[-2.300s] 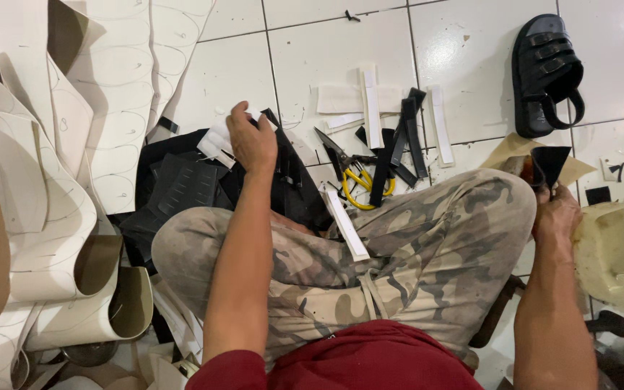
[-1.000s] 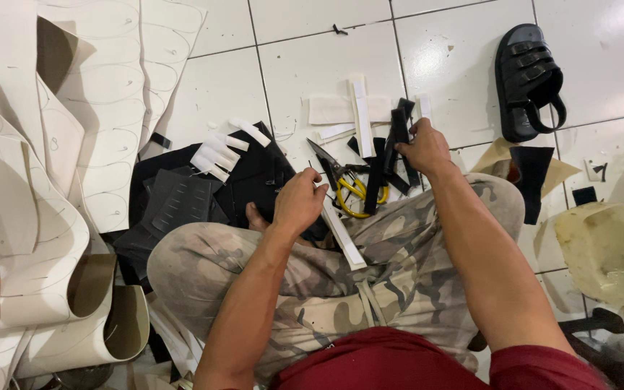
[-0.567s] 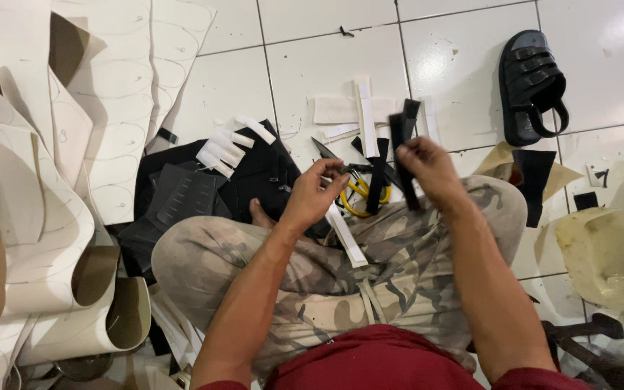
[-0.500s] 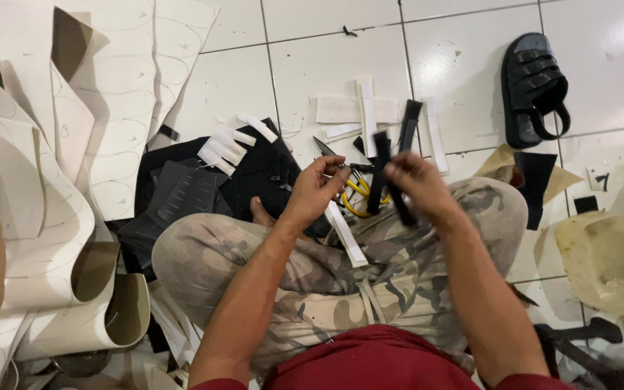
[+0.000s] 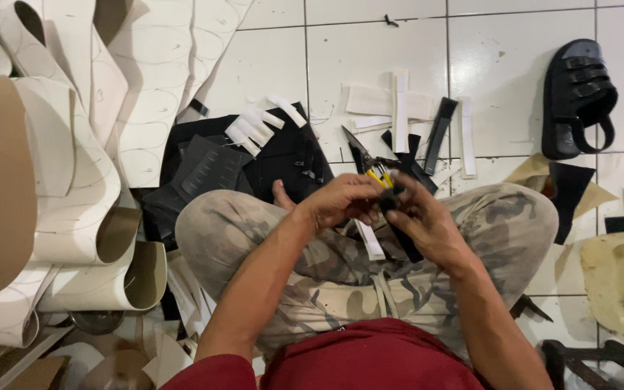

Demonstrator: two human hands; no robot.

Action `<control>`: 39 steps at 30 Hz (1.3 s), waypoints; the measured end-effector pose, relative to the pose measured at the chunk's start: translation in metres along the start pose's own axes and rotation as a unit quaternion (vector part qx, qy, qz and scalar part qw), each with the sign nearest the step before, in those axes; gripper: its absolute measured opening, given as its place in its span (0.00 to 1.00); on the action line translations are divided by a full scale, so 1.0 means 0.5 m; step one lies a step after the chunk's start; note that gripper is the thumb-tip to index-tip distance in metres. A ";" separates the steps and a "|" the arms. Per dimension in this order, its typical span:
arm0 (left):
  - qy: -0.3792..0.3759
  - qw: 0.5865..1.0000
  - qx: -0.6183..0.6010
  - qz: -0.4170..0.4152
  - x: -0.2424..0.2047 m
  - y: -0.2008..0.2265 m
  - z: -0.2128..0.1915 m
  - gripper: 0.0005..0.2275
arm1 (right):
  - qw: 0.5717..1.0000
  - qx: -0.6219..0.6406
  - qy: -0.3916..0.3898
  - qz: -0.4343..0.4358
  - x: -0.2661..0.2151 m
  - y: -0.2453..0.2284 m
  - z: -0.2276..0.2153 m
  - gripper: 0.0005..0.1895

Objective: The person sits on the floor and repeatedly applies glue from a small container to the edges of white and black shoe parts using a small brush. They handle the parts one at a time, applying glue to the edges and then setting them down.

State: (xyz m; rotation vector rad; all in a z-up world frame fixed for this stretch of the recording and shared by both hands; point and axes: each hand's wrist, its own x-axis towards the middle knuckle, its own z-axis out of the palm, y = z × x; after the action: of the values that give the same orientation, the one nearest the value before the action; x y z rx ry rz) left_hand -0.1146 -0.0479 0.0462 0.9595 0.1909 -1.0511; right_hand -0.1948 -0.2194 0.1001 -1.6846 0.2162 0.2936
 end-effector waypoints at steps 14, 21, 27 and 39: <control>0.077 0.940 0.330 0.050 0.057 0.022 -0.074 0.09 | 0.987 0.150 0.056 0.015 0.014 0.132 -0.070 0.12; 0.419 0.652 0.631 0.022 0.093 0.075 -0.186 0.15 | 0.967 0.235 0.098 0.014 0.038 0.101 -0.060 0.10; 0.431 0.660 0.614 -0.037 0.098 0.065 -0.183 0.16 | 0.964 0.242 0.111 0.010 0.041 0.104 -0.061 0.13; 0.407 0.752 0.518 -0.003 0.108 0.067 -0.186 0.11 | 0.957 0.268 0.109 -0.011 0.049 0.144 -0.067 0.17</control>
State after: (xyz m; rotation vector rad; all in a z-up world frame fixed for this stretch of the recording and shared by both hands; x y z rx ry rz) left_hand -0.0325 -0.0085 -0.0202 2.4306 0.3294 -0.6118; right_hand -0.1916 -0.2618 0.0287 -1.1756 0.4033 0.0221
